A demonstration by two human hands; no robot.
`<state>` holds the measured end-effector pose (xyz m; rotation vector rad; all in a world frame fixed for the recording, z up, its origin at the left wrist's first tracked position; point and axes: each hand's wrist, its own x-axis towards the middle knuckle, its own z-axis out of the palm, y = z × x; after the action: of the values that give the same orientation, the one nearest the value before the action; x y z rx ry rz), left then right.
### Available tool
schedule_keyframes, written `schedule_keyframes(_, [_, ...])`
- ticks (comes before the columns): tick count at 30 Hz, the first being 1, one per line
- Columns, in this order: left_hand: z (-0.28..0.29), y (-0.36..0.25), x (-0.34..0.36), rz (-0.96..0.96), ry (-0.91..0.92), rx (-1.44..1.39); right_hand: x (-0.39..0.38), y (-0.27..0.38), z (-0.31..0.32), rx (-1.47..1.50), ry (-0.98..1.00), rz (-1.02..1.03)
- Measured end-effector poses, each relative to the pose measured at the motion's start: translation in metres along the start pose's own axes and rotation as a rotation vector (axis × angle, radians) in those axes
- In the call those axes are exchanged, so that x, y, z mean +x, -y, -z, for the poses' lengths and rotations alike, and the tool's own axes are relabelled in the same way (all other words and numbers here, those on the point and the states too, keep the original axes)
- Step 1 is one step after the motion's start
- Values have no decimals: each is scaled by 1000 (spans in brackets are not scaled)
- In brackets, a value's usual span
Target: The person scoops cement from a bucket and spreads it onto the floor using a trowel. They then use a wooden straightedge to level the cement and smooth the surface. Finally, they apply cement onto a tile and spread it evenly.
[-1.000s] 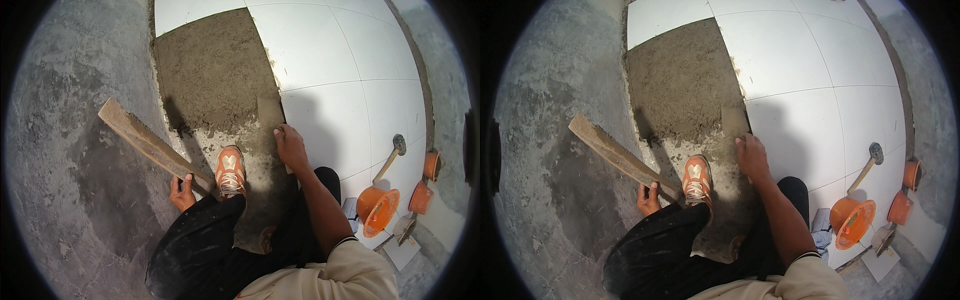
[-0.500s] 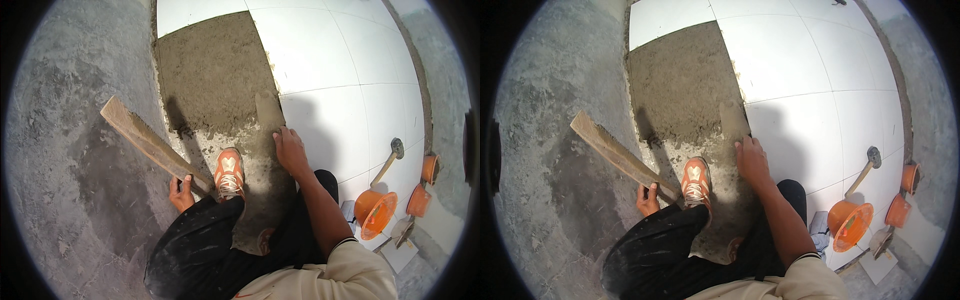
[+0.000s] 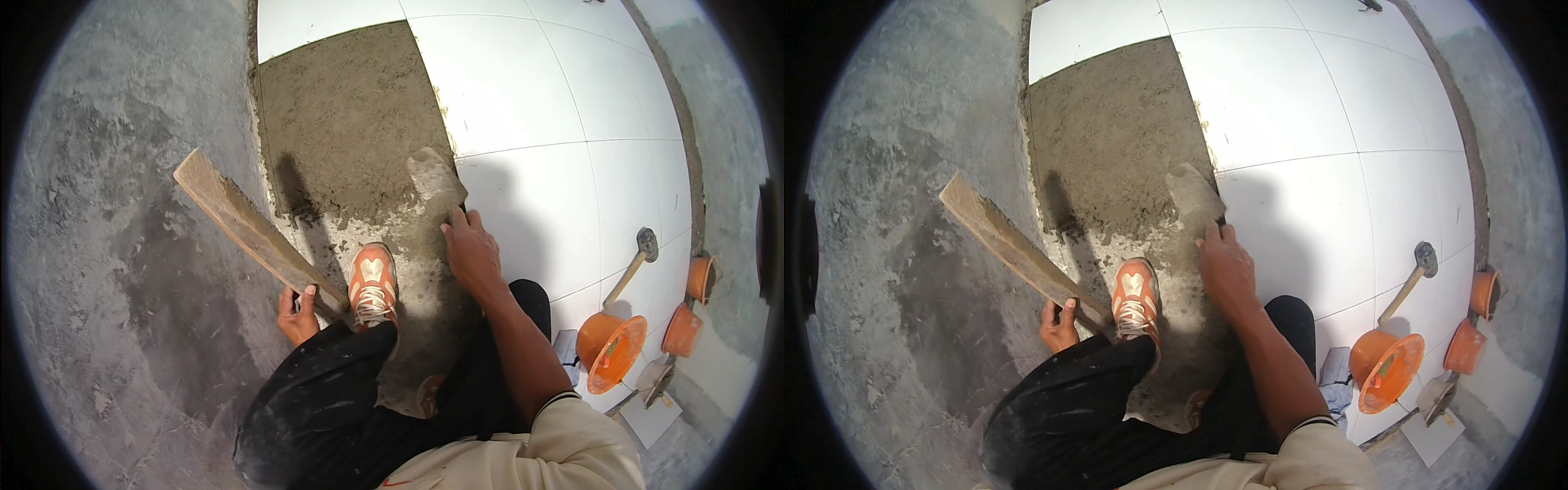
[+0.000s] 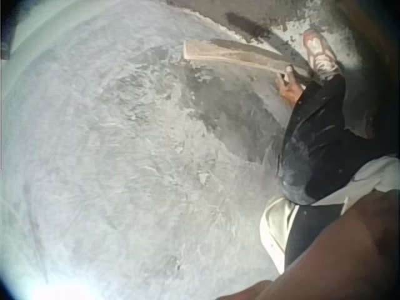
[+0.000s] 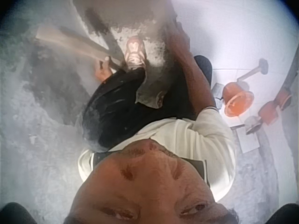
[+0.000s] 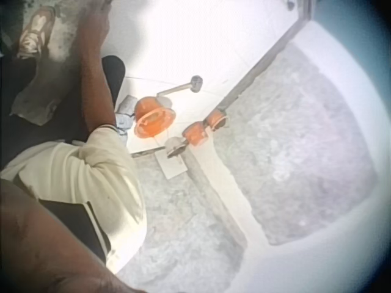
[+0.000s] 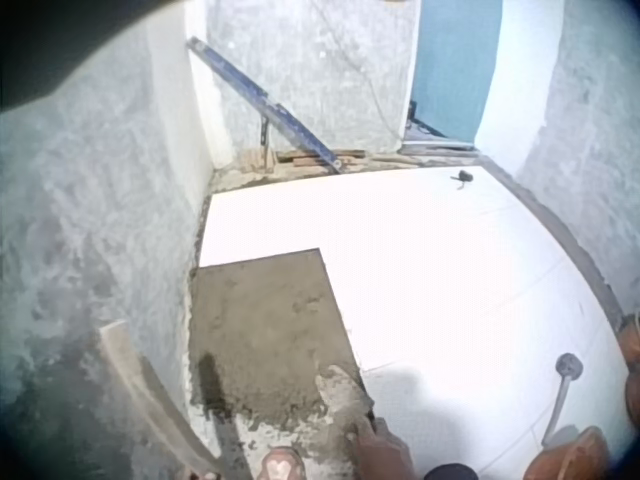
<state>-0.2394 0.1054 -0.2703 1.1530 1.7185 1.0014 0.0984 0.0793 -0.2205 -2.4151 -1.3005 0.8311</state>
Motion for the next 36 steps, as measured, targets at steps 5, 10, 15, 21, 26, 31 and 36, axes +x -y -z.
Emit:
schedule_keyframes(5, [2,7,0,1,15,14,25,0,2,-174,86,-71])
schedule_keyframes(10, [2,10,0,18,-21,-79,14,-9,-14,-92,100,-96])
schedule_keyframes(15, [-2,-1,-1,5,-3,12,0,-19,-19,7,-45,-62])
schedule_keyframes(21, [2,4,-2,7,3,39,30,-18,-17,23,14,-45])
schedule_keyframes(26, [-3,-5,-2,6,-21,2,14,-35,-40,70,-83,-4])
schedule_keyframes(31, [-2,-13,-1,23,1,15,41,-15,-49,-7,83,58])
schedule_keyframes(36, [6,0,3,2,-25,3,29,1,-56,129,23,143])
